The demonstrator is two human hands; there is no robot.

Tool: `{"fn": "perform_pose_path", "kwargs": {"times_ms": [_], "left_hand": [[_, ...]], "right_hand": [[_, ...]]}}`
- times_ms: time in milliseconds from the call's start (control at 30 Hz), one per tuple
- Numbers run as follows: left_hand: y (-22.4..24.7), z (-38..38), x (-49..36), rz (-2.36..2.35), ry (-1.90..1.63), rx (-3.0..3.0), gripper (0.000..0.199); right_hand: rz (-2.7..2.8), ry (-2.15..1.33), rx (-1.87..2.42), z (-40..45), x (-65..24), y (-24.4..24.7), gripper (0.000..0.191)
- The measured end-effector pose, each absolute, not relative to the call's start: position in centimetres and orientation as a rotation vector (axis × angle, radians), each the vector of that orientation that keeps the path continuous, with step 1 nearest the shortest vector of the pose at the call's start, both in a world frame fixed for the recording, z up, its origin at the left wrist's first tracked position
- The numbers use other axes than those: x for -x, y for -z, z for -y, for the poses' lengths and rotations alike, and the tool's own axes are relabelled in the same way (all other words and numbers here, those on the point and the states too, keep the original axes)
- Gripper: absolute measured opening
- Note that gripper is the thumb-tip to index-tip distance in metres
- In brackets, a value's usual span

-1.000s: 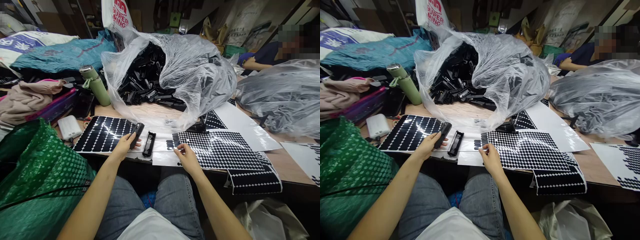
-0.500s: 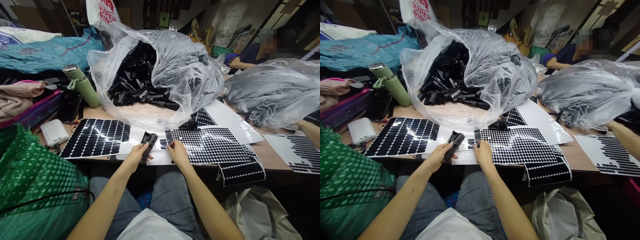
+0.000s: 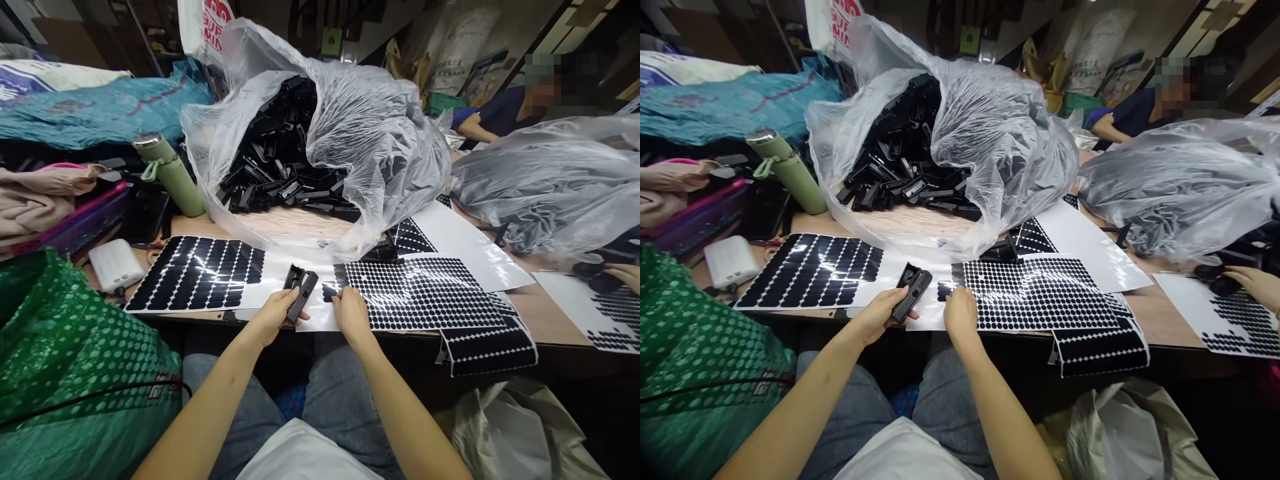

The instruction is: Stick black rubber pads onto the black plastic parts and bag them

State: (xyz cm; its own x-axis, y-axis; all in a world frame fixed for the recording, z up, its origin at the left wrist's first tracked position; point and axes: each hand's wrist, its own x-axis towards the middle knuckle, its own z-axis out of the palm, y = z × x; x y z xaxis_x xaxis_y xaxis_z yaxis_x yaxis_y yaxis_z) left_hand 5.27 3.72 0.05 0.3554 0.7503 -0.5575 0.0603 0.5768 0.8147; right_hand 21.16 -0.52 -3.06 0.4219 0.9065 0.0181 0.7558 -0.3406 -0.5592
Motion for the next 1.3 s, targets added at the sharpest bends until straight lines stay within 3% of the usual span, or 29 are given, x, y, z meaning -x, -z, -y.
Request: {"fn": "perform_pose_path", "kwargs": {"times_ms": [233,433,1300], "left_hand": [[-1.6,-4.7,-2.7,-0.88,-0.319,-0.916,0.033],[-2.5,-4.4,-2.1,-0.741,-0.166,-0.993,0.035],[-2.3,-3.5,-2.5,-0.741,-0.139,-1.044,0.036]], "right_hand": [[1.214,-1.08,1.633,2.4,-22.9,-1.7,0.02],[1.081,-1.534,1.404,2.5,-22.6,-3.7,0.025],[1.281,-1.209,1.689,4.0,-21.6,-2.8,0.021]]}}
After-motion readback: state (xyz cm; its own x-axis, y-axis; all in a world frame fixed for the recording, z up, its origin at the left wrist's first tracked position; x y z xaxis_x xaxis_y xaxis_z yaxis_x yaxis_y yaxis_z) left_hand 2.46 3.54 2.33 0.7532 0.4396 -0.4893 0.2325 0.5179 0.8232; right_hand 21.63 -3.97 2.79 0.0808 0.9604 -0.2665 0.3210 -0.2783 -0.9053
